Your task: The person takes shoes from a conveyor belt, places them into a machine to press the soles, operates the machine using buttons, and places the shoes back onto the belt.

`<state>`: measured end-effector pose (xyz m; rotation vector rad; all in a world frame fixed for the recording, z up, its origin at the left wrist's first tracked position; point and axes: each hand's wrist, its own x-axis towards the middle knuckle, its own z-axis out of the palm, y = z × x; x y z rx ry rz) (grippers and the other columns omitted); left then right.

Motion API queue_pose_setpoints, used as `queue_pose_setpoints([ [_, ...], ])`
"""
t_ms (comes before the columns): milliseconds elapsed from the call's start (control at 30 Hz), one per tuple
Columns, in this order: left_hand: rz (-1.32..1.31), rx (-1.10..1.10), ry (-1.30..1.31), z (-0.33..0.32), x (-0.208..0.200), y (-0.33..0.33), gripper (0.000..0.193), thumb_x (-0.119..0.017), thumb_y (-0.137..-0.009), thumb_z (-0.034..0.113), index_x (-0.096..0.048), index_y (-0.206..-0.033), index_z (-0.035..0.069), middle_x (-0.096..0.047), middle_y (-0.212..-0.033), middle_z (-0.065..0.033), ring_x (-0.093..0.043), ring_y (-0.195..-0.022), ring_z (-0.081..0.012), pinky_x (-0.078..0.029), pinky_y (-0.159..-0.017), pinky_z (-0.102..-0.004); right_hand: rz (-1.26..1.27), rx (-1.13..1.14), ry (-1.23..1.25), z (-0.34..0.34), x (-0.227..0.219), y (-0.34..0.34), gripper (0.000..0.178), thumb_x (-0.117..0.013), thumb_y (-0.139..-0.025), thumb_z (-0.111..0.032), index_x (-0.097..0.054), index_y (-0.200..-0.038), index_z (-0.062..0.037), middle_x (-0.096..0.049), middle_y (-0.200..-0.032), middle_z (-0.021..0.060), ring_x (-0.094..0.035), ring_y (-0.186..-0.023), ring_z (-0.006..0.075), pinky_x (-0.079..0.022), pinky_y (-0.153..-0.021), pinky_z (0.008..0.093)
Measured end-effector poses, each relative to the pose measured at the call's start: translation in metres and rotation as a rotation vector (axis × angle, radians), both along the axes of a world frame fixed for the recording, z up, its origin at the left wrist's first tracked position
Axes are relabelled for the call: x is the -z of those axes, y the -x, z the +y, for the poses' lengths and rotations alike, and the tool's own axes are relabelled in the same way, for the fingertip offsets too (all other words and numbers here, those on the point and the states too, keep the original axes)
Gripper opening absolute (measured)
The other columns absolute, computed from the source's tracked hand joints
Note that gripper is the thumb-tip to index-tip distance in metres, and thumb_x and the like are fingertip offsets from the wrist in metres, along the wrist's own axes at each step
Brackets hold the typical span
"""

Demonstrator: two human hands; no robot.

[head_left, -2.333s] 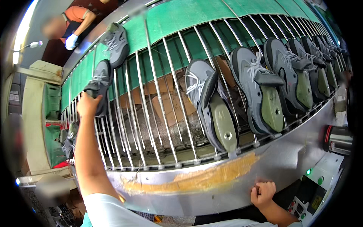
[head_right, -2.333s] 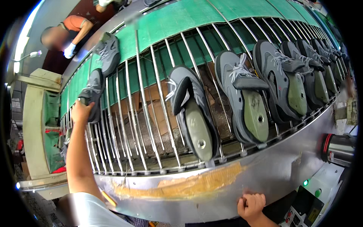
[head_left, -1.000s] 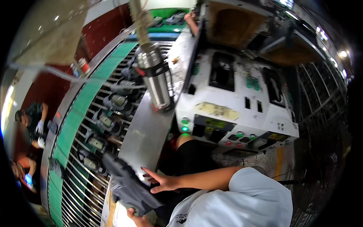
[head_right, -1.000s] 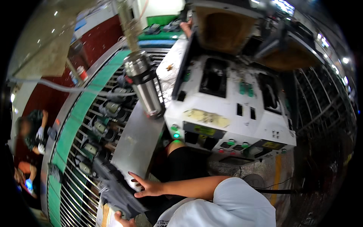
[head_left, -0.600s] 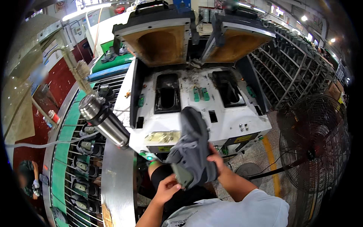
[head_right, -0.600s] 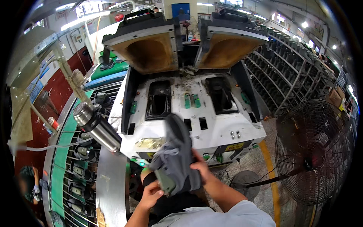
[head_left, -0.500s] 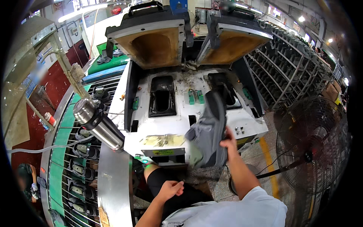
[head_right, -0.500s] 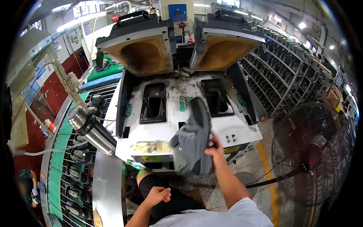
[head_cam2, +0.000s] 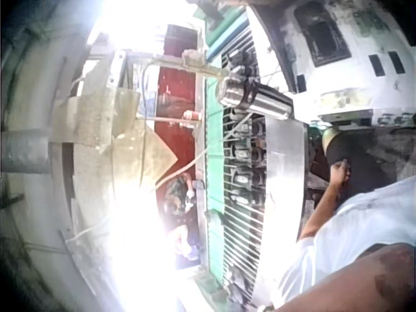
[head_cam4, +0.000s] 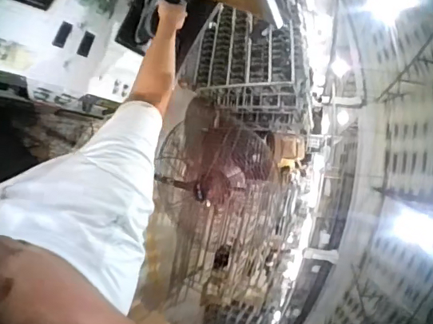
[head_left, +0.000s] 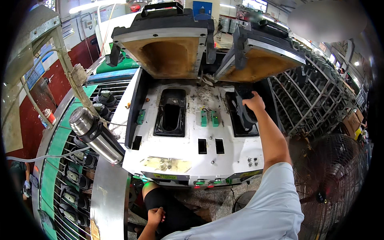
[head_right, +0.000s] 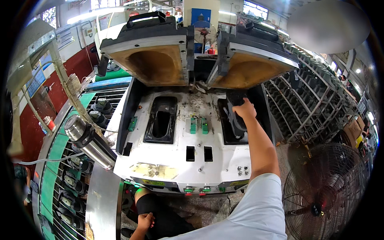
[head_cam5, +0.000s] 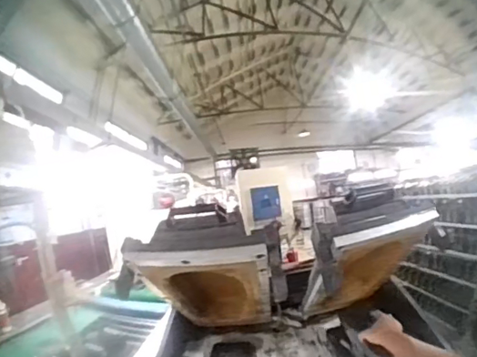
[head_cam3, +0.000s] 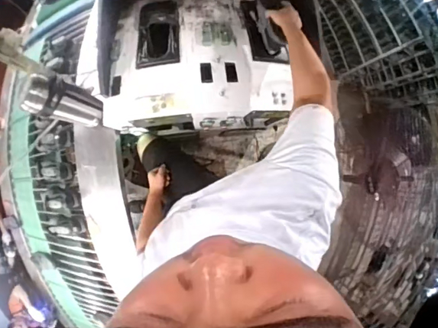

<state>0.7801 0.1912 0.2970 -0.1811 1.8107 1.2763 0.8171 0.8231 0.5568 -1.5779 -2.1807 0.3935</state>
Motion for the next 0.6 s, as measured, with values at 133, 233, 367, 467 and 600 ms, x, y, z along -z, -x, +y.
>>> queue_pose_setpoints([
  [133, 0.018, -0.006, 0.042, 0.0, -0.011, 0.0, 0.035, -0.053, -0.092, 0.022, -0.061, -0.067, -0.002, -0.056, -0.052, -0.0059, -0.05, -0.04, -0.0126, -0.04, -0.038, -0.026, -0.167, 0.028, 0.08, -0.011, 0.017, 0.009, 0.086, -0.071, -0.06, -0.041, -0.044, -0.137, -0.0121, -0.049, -0.133, 0.019, -0.046, -0.125, 0.0336, -0.044, -0.096, 0.0445],
  [233, 0.293, -0.02, 0.163, 0.003, -0.016, -0.017, 0.034, -0.058, -0.088, 0.023, -0.06, -0.063, -0.001, -0.054, -0.048, -0.0092, -0.051, -0.037, -0.0207, -0.039, -0.037, -0.0325, -0.172, -0.027, 0.034, -0.036, 0.021, 0.002, 0.073, -0.065, -0.073, -0.047, -0.048, -0.133, -0.0098, -0.05, -0.131, 0.0197, -0.045, -0.125, 0.0335, -0.043, -0.096, 0.0439],
  [367, 0.985, 0.438, 0.212, 0.041, -0.02, -0.028, 0.028, -0.063, -0.079, 0.028, -0.06, -0.062, 0.005, -0.056, -0.058, -0.0169, -0.056, -0.051, -0.0366, -0.043, -0.047, -0.044, 0.146, -0.243, -0.413, -0.059, 0.068, -0.085, 0.045, -0.059, -0.086, -0.03, -0.055, -0.122, -0.0033, -0.055, -0.12, 0.0199, -0.053, -0.112, 0.0335, -0.045, -0.091, 0.0399],
  [467, 0.774, 0.68, -0.025, 0.092, -0.031, -0.037, 0.022, -0.061, -0.082, 0.027, -0.066, -0.084, 0.006, -0.065, -0.075, -0.014, -0.064, -0.071, -0.0329, -0.051, -0.064, -0.0407, 0.794, -0.24, -0.426, -0.106, 0.141, -0.179, 0.014, -0.058, -0.084, 0.0, -0.054, -0.098, 0.0009, -0.051, -0.088, 0.0087, -0.05, -0.08, 0.0181, -0.043, -0.073, 0.0297],
  [600, 0.763, 1.027, -0.281, 0.165, -0.021, -0.073, 0.024, -0.051, -0.087, 0.026, -0.065, -0.088, 0.007, -0.065, -0.083, -0.0183, -0.062, -0.078, -0.0384, -0.05, -0.07, -0.046, 1.182, 0.567, -0.046, -0.165, 0.217, -0.285, 0.021, -0.053, -0.091, -0.023, -0.047, -0.078, -0.0082, -0.044, -0.068, 0.0, -0.041, -0.059, 0.0117, -0.038, -0.056, 0.0254],
])
